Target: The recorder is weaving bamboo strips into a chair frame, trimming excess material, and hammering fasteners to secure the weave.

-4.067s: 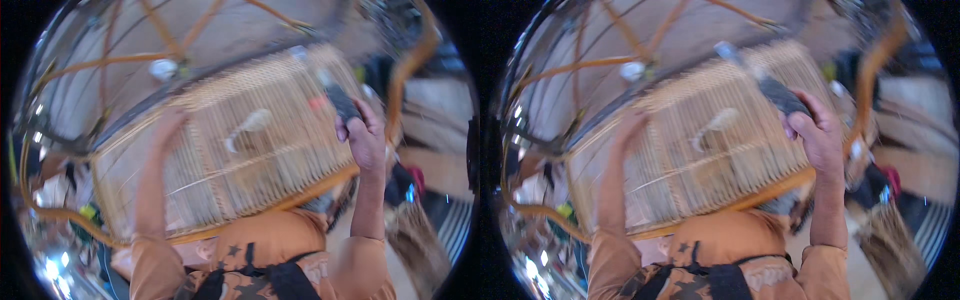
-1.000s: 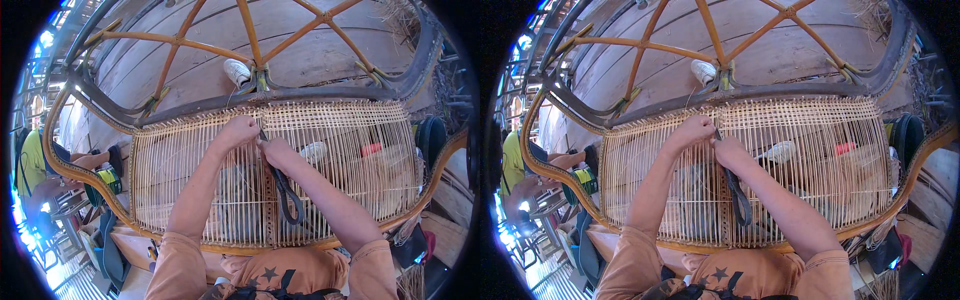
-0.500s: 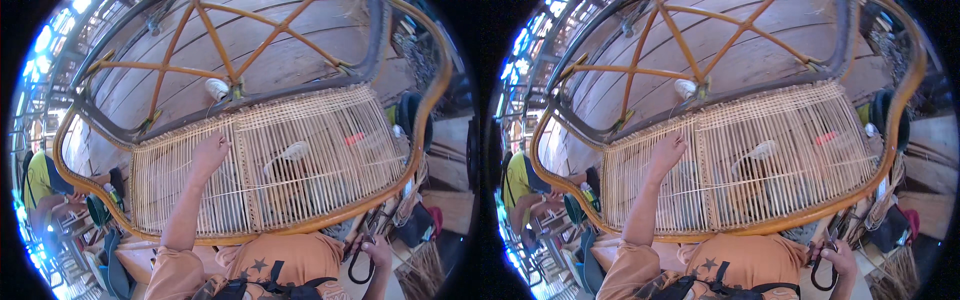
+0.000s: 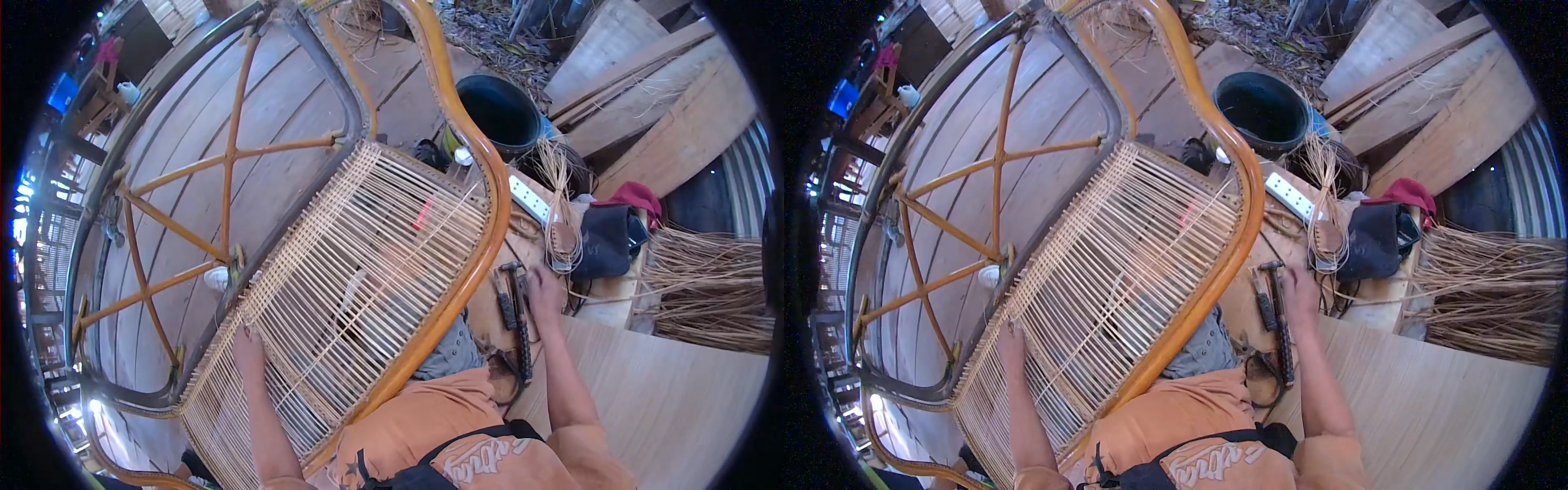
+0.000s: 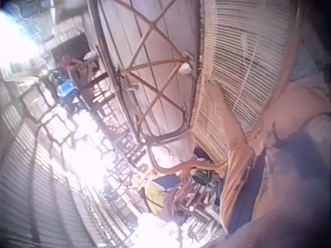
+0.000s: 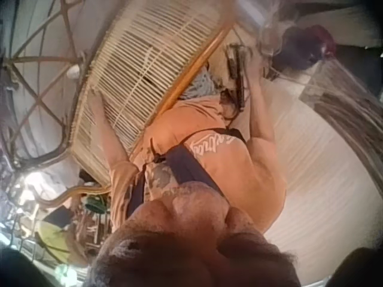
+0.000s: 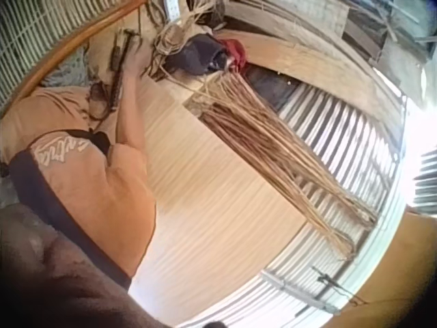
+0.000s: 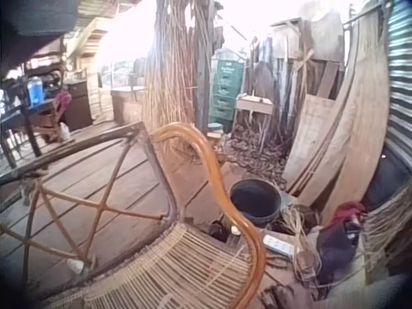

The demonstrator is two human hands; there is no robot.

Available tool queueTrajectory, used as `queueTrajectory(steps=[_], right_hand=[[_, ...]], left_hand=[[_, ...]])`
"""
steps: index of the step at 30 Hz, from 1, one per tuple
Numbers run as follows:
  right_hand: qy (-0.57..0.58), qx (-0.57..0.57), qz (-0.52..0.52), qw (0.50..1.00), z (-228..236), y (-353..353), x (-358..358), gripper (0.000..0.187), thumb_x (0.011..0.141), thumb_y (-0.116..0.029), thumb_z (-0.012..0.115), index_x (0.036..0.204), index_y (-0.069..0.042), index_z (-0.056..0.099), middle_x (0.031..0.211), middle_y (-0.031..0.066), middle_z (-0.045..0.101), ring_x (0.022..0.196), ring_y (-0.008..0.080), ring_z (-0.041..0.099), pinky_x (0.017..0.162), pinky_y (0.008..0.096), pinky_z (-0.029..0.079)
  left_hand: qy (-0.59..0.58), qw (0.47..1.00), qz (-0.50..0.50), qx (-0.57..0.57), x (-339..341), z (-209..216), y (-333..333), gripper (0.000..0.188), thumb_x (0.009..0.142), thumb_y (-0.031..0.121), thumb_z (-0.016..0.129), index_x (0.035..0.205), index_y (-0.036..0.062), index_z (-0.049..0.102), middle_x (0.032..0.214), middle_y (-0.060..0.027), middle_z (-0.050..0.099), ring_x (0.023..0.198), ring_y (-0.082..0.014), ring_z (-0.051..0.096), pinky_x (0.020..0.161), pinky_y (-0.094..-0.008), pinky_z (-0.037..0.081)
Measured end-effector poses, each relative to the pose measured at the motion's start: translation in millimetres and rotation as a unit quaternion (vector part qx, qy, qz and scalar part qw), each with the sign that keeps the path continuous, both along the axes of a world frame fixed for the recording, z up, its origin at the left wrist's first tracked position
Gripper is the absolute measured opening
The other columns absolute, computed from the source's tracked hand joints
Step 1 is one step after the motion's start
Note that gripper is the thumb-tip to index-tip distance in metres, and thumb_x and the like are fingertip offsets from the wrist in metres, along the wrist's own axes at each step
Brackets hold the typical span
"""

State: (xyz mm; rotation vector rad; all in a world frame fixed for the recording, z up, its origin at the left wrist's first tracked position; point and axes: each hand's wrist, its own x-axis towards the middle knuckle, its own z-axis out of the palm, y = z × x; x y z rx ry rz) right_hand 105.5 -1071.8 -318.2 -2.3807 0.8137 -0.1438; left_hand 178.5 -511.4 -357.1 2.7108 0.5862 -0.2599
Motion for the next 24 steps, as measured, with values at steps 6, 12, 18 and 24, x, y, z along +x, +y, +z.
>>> queueTrajectory(steps=[6,12,18,24], right_hand=[[-0.277,-0.082,-0.033,0.957,17,-38,158,0.023,0.090,-0.019,0.056,0.100,0.000,0.064,0.077,0.0086,0.061,0.068,0.0137,0.057,0.063,0.0286,0.046],[-0.070,0.101,0.100,0.987,-30,-97,281,0.029,0.085,-0.010,0.060,0.113,-0.001,0.059,0.090,0.0042,0.064,0.077,0.0123,0.060,0.071,0.0271,0.049],[-0.015,0.457,0.081,0.885,-115,-129,312,0.025,0.091,-0.016,0.054,0.111,-0.003,0.060,0.087,0.0025,0.063,0.069,0.0120,0.059,0.062,0.0235,0.047],[-0.052,0.440,0.100,0.891,-125,-116,309,0.024,0.091,-0.016,0.054,0.110,-0.003,0.060,0.087,0.0026,0.063,0.070,0.0119,0.059,0.063,0.0237,0.047]], left_hand=[[-0.067,0.997,0.033,0.007,-8,37,-9,0.041,0.086,0.023,0.052,0.120,-0.0002,0.054,0.112,-0.0242,0.060,0.103,-0.0375,0.058,0.089,-0.0419,0.045],[-0.064,0.993,0.084,-0.046,-36,48,-28,0.036,0.087,0.018,0.052,0.119,0.0000,0.055,0.111,-0.0224,0.061,0.101,-0.0356,0.059,0.087,-0.0392,0.046],[-0.096,0.982,0.126,-0.102,-72,36,-55,0.030,0.088,0.009,0.053,0.117,-0.0010,0.054,0.081,-0.0113,0.056,0.067,-0.0167,0.051,0.064,-0.0299,0.043],[-0.071,0.976,0.162,-0.123,-77,29,-64,0.030,0.089,0.007,0.054,0.118,-0.0005,0.054,0.083,-0.0076,0.055,0.070,-0.0128,0.050,0.065,-0.0271,0.043]])
